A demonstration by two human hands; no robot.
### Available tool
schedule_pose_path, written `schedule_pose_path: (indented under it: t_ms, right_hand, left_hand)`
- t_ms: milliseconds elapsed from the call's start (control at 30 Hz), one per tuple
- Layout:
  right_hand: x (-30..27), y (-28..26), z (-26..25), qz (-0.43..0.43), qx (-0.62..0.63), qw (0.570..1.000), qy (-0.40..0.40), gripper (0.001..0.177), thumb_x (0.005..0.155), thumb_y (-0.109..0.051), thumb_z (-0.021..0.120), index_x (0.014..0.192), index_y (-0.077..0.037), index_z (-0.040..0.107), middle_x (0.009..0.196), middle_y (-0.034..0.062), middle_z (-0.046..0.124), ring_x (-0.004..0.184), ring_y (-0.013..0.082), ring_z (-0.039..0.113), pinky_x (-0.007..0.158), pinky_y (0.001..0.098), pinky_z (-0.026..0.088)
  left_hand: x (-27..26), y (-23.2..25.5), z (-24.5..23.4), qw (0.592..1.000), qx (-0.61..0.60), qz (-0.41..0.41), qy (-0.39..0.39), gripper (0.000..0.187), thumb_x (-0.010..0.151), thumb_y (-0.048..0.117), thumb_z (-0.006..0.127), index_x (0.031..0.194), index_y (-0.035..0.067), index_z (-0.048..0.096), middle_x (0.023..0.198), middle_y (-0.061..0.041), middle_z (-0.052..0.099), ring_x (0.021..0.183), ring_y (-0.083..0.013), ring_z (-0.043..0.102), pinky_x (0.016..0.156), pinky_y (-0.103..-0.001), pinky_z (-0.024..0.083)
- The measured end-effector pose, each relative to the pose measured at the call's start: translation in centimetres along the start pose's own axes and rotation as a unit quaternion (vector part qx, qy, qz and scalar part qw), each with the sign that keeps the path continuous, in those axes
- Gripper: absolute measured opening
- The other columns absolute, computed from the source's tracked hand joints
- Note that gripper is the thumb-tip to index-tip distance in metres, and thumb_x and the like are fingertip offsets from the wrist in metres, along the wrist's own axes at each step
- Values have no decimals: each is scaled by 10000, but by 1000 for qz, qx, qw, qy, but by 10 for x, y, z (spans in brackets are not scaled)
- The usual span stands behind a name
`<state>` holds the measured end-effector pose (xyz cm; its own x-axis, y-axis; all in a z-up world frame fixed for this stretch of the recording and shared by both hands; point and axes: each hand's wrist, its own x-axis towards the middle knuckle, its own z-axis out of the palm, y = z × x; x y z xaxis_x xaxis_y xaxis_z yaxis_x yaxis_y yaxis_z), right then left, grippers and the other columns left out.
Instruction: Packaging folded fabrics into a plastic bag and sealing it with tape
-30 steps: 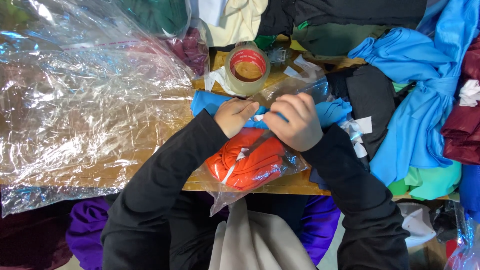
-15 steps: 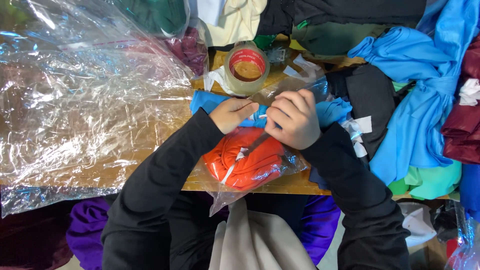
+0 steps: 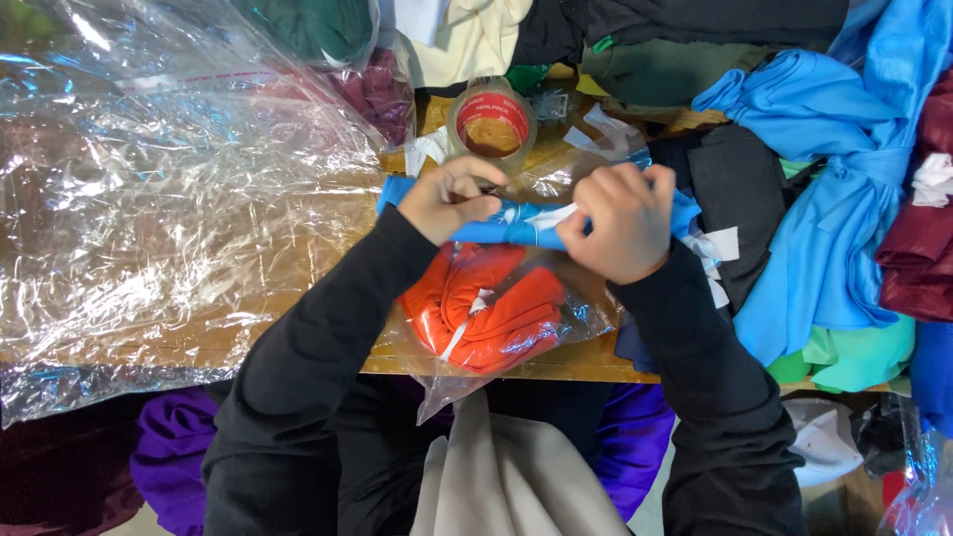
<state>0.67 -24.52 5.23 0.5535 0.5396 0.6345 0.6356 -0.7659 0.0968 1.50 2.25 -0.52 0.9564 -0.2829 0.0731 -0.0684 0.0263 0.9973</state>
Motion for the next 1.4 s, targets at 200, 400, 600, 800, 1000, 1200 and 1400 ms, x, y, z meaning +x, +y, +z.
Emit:
schedule_pose_path:
  t_ms: [200,400,600,800,1000,1200,1400]
  right_hand:
    - [-10,12,2,50,-13,994,-91,150,720,-216,619,715,-196,471,740,-45,502,852,231,641,847,436,378]
    - [1,4,-10,33,-14,997,-66,82,802,-237,644,837,-238,571,887,-80,566,921,192,658,842,379,393]
    - [8,-12,-21,1,129,964,-234,637,821,-387,739,1383,-129,584,1121,121,711,1085,315,694,927,444,495]
    - [-21,31,7,93,338,915,-199,297,898,-431,667,971,-146,706,644,79,640,626,312,678,570,360,500]
    - [12,19,-38,70,468,861,-186,956,567,-562,983,1258,-46,570,1039,240,706,978,456,716,811,525,547]
    - [16,-1,-37,-37,399,901,-165,721,690,-499,954,1199,-71,677,1080,111,657,993,344,699,883,475,547]
    - [22,-20,-25,-11,650,757,-71,940,535,-709,910,1113,-77,523,1169,116,522,1080,226,572,983,375,453]
  left_hand:
    - [-7,20,-6,992,118,-11,-35,203,873,88,782,1051,155,710,652,-4,681,528,-113,579,556,-214,463]
    - [-13,25,-3,948,297,112,25,269,883,188,792,1118,199,660,756,24,721,739,-222,675,739,-384,556]
    - [-28,60,6,869,461,179,-25,597,759,546,825,1229,265,586,1068,22,642,1004,-297,637,949,-496,465]
    - [-24,67,6,749,548,366,69,568,966,677,562,1242,185,621,1120,-29,633,1050,-243,605,1066,-511,330]
    - [-27,72,11,782,452,422,73,474,1014,621,521,979,173,672,764,11,588,719,-207,601,873,-398,408]
    - [-22,64,10,904,228,352,-79,399,1014,551,532,997,185,692,782,1,632,742,-296,667,738,-412,492]
    - [-31,56,35,960,-7,259,-109,660,1036,606,268,986,73,654,770,-69,608,705,-233,610,705,-370,505]
